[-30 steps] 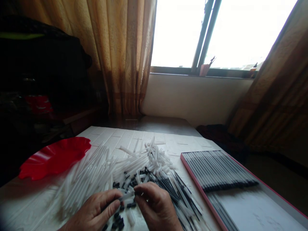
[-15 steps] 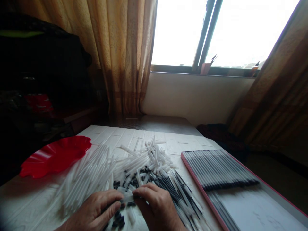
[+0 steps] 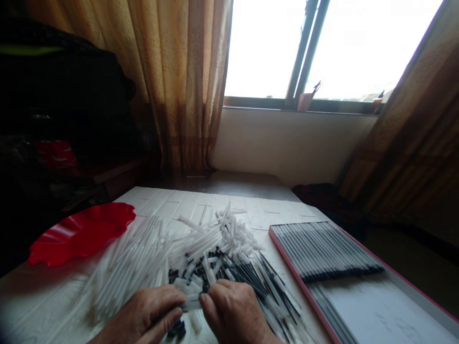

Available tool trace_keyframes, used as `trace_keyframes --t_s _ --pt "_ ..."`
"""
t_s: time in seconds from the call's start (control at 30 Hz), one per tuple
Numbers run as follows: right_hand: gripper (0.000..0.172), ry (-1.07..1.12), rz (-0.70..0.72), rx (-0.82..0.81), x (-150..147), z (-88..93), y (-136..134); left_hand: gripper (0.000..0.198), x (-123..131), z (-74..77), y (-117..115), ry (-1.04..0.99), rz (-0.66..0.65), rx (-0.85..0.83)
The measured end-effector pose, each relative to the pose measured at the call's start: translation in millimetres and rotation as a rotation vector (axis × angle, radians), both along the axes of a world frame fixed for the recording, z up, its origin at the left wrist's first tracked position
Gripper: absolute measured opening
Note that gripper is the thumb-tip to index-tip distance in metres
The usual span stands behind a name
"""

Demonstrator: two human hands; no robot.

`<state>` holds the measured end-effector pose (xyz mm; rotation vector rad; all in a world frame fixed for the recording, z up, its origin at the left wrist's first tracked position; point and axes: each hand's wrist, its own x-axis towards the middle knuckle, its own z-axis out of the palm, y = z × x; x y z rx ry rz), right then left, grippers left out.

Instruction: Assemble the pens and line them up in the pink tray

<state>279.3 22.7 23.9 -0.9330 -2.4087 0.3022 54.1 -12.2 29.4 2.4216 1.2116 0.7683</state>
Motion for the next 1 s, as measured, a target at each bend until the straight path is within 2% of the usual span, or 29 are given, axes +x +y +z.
trace_keyframes --t_s 0.13,0.2,0.27,0.33,0.4,0.6,0.7,0.87,1.0 --pt "0.056 0.101 0.028 -0.089 -1.9 -8.4 1.6 0.016 -0.3 -3.4 -3.0 -0.010 0.004 0.013" --pt "0.056 0.150 0.026 -0.106 -2.3 -9.2 2.3 0.018 -0.7 -3.6 -3.5 -0.022 0.008 -0.020" --pt "0.047 0.169 0.020 -0.094 -1.6 -6.9 1.9 0.020 -1.1 -2.6 -2.6 -0.041 0.014 -0.059" --pt "0.027 0.183 0.026 -0.094 -0.5 -2.6 0.7 0.022 -1.3 -1.2 -0.9 -0.062 0.033 -0.079" --pt "0.016 0.222 0.045 -0.098 0.4 1.3 -0.5 0.023 -1.4 -0.1 0.5 -0.075 0.049 -0.089" --pt "0.013 0.250 0.078 -0.011 1.0 4.4 -0.2 0.020 -1.5 -0.2 1.0 -0.085 0.026 -0.062" --pt "0.018 0.177 0.048 0.026 1.1 3.2 0.1 0.018 -1.7 -1.0 -0.8 -0.063 0.016 -0.048" --pt "0.041 0.074 -0.004 0.052 -0.7 -5.6 0.9 0.017 -0.5 -2.4 -2.8 -0.005 -0.007 -0.018" --pt "0.045 0.119 0.027 -0.054 -1.7 -11.7 1.7 0.016 0.6 -3.6 -2.7 -0.007 -0.006 -0.003"
